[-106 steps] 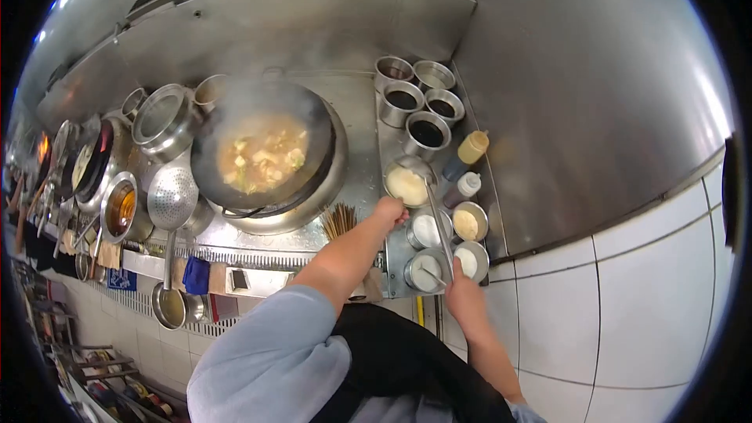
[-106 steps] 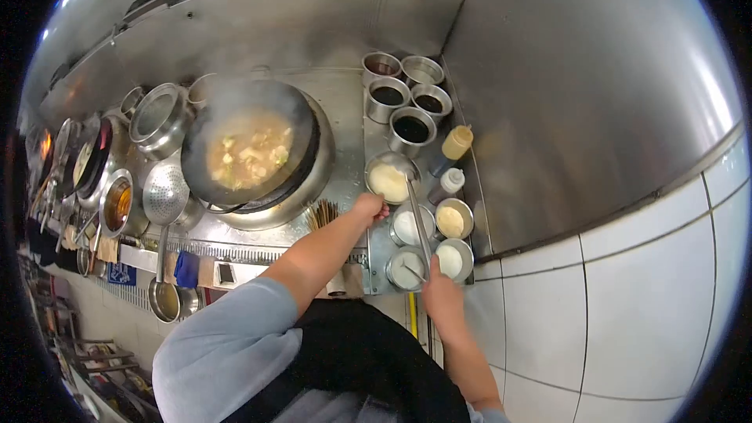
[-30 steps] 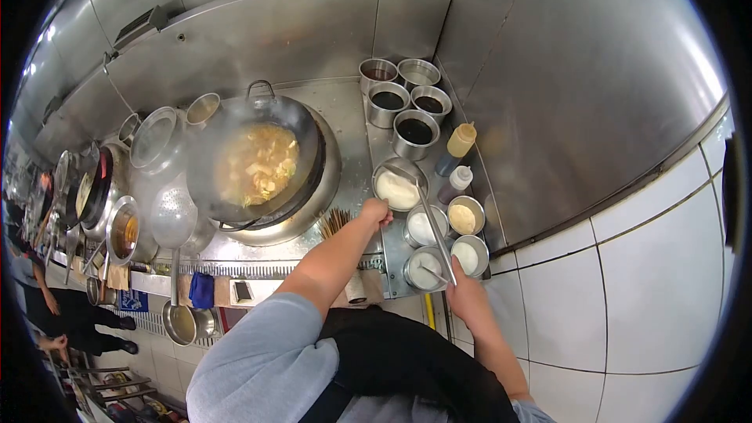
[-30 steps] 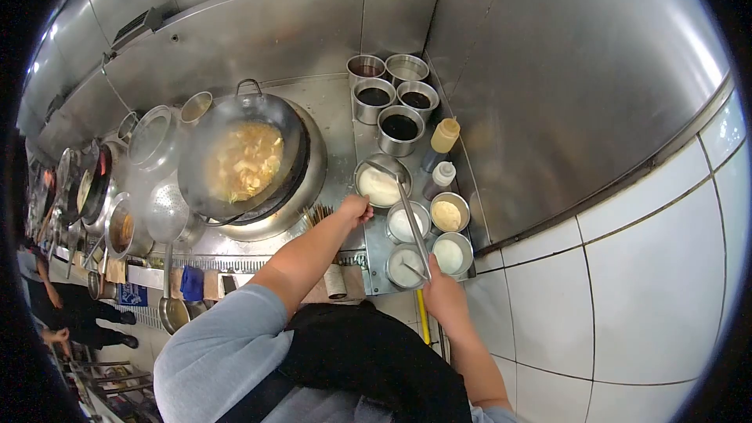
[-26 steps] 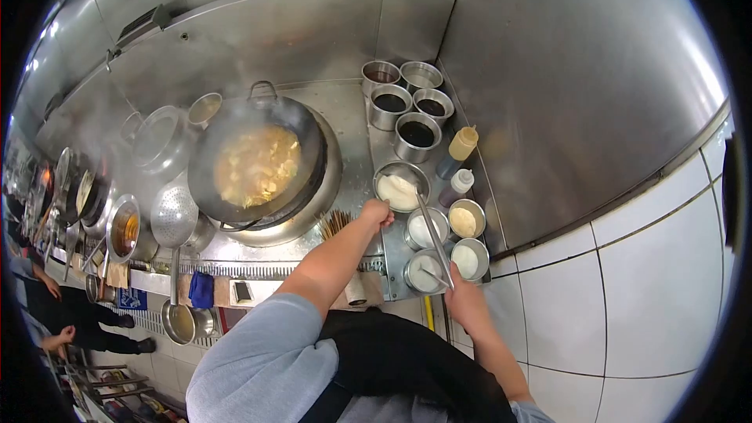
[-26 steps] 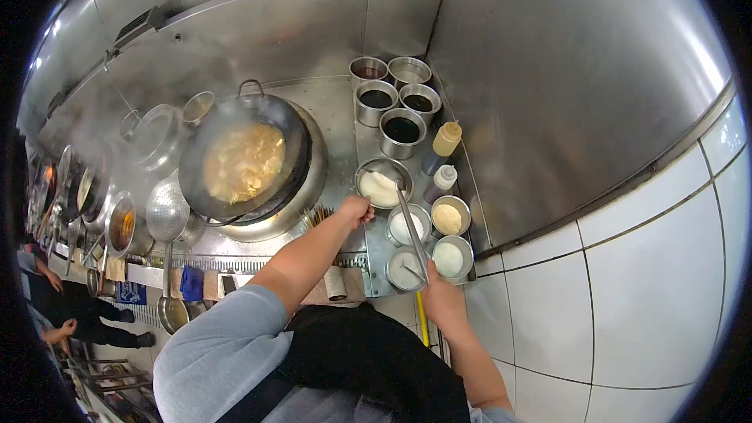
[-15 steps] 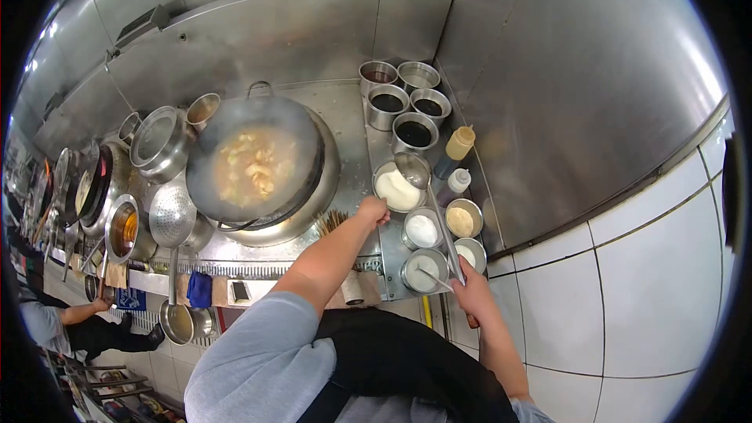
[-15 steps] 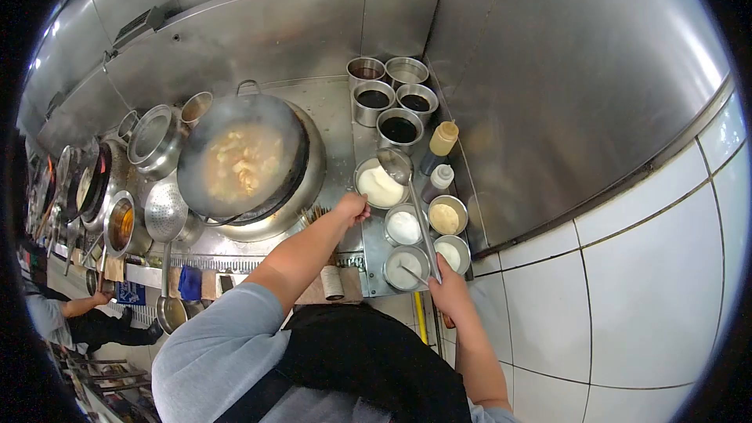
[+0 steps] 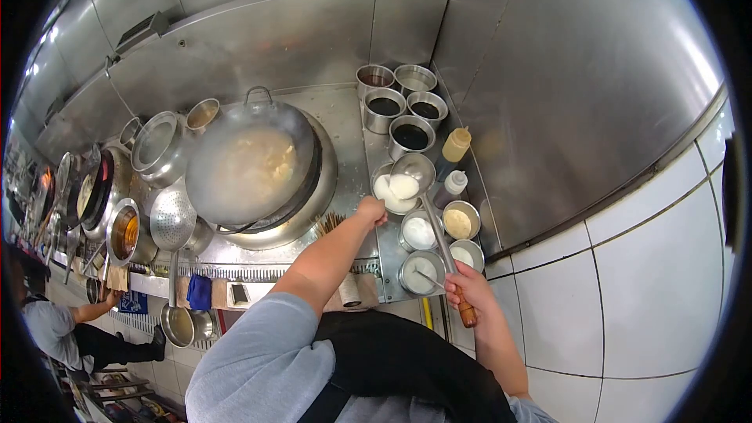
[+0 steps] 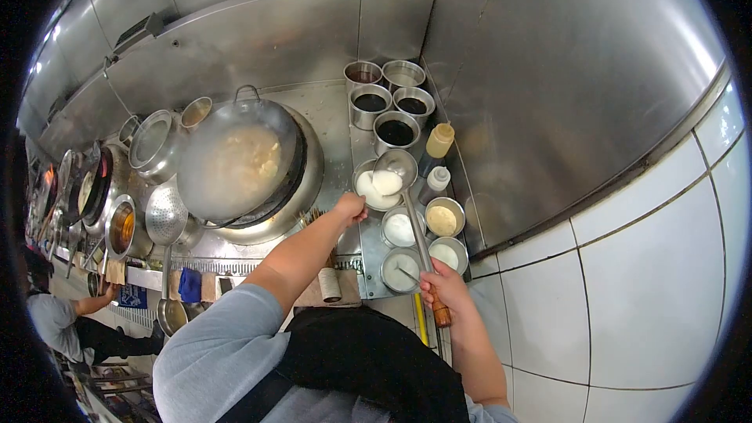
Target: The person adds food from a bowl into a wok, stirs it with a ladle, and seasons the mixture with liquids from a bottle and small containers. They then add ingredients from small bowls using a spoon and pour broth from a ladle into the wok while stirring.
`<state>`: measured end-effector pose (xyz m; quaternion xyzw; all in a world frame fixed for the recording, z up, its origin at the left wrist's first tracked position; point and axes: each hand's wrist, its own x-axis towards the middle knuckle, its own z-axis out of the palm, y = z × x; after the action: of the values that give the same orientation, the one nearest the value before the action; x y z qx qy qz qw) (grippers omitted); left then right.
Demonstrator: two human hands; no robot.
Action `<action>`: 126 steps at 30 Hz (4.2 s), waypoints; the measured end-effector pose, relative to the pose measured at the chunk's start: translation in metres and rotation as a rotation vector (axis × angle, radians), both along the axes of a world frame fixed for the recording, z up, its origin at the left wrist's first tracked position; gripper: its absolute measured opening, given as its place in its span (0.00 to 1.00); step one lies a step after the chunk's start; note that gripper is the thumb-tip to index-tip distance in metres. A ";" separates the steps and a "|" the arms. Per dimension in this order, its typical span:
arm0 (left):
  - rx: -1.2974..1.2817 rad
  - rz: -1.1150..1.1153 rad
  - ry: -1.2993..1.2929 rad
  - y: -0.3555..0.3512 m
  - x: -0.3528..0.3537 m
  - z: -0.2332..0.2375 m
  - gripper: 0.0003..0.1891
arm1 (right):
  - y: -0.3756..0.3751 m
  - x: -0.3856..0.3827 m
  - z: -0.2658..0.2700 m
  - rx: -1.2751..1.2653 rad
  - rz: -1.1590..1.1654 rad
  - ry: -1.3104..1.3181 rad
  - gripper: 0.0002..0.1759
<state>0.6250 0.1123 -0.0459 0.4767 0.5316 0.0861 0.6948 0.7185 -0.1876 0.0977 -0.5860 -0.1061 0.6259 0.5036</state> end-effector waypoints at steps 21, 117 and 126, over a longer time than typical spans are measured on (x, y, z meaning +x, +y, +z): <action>-0.095 -0.085 -0.102 -0.054 -0.095 0.019 0.11 | -0.012 -0.001 0.017 0.080 -0.046 0.138 0.17; -0.394 0.685 -0.629 0.042 -0.345 0.059 0.12 | 0.235 -0.216 -0.013 0.136 0.493 -1.091 0.31; -0.257 0.779 -0.489 0.039 -0.330 0.051 0.04 | 0.206 -0.215 0.017 0.097 0.635 -0.430 0.23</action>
<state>0.2946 0.1512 0.0047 0.1181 0.4977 0.3835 0.7689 0.5033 0.0187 0.1150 -0.6174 -0.4148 0.6078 0.2781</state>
